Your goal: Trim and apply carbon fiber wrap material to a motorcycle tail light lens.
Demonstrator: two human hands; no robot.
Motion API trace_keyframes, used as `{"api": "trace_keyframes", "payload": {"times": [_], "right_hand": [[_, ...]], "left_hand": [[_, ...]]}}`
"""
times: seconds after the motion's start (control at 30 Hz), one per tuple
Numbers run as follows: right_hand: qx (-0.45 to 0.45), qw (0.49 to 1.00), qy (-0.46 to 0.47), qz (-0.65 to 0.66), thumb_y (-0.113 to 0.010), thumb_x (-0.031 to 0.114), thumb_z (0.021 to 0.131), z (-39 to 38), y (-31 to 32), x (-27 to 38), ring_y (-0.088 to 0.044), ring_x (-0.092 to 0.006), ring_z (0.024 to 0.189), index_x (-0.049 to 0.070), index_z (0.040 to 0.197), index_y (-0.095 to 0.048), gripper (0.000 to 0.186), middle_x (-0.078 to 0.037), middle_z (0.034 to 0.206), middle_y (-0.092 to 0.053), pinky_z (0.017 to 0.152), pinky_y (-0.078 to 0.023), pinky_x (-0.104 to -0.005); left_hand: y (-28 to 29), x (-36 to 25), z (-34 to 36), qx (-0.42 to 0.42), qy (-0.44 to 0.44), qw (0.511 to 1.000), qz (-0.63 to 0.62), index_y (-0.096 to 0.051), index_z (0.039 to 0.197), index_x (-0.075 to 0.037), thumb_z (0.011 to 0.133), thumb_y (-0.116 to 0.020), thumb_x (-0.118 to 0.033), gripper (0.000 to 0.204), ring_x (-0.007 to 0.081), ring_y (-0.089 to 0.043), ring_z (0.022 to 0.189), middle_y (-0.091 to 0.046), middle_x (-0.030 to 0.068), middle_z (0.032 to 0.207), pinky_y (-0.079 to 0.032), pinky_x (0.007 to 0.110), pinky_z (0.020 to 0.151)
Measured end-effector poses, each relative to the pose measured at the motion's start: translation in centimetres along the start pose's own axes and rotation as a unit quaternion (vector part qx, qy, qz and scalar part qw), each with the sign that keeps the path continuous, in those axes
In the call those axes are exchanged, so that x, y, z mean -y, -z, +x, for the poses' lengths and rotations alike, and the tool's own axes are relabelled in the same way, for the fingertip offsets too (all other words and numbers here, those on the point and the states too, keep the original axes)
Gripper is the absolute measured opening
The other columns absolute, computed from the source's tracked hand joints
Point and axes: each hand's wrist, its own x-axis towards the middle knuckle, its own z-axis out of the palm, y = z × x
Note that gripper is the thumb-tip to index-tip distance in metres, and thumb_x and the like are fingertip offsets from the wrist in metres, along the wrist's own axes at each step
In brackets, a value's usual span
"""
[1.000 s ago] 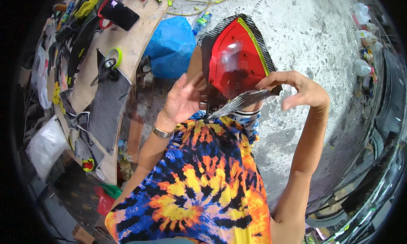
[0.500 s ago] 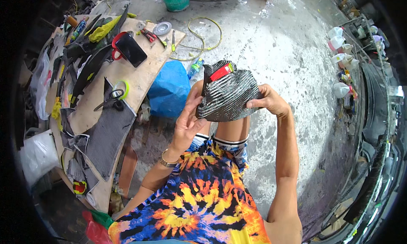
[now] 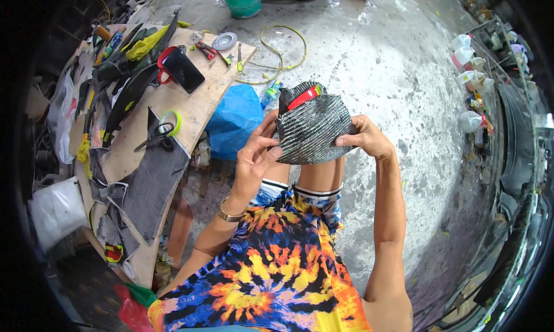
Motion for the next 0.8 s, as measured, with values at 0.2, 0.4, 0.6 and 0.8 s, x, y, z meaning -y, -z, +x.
{"api": "trace_keyframes", "payload": {"times": [0.2,0.4,0.6,0.8], "right_hand": [[0.012,1.0,0.006,-0.001,-0.081,0.006,0.076,-0.2,-0.1,0.2,-0.063,-0.0045,0.076,0.0,0.094,-0.074,0.021,-0.001,0.088,-0.073,0.071,-0.052,-0.0222],[-0.001,1.0,0.004,0.016,-0.082,0.006,0.076,-0.1,0.4,0.3,-0.064,-0.0054,0.074,0.0,0.096,-0.074,0.022,-0.001,0.088,-0.073,0.068,-0.053,-0.0226],[-0.023,1.0,0.003,0.015,-0.081,0.005,0.076,0.0,-0.8,1.0,-0.063,-0.0052,0.072,0.001,0.09,-0.073,0.017,0.0,0.085,-0.072,0.067,-0.053,-0.0235],[0.029,0.999,0.006,-0.016,-0.077,0.002,0.08,0.0,-2.1,1.5,-0.062,-0.0045,0.081,-0.001,0.099,-0.073,0.019,0.001,0.093,-0.073,0.075,-0.052,-0.0236]], "left_hand": [[-0.1,-1.2,0.5,-0.007,0.083,0.996,-0.02,-0.064,0.089,0.001,0.091,-0.064,-0.001,0.003,0.0276,-0.031,0.145,-0.034,0.018,0.154,-0.024,0.041,0.12],[0.5,-0.7,1.0,0.027,0.043,0.998,0.047,-0.059,0.122,0.004,0.089,-0.068,-0.003,0.034,0.03,-0.031,0.144,-0.031,0.0203,0.155,-0.036,0.039,0.113],[-0.4,1.4,0.1,-0.002,0.046,0.999,0.004,-0.018,0.151,0.003,0.086,-0.073,-0.006,0.086,0.0326,-0.028,0.145,-0.024,0.0221,0.156,-0.033,0.041,0.116],[-0.4,0.9,1.7,-0.062,0.113,0.99,0.05,-0.022,0.147,0.01,0.081,-0.082,-0.017,0.093,0.0252,-0.044,0.134,-0.044,0.0223,0.142,-0.038,0.034,0.109]]}}
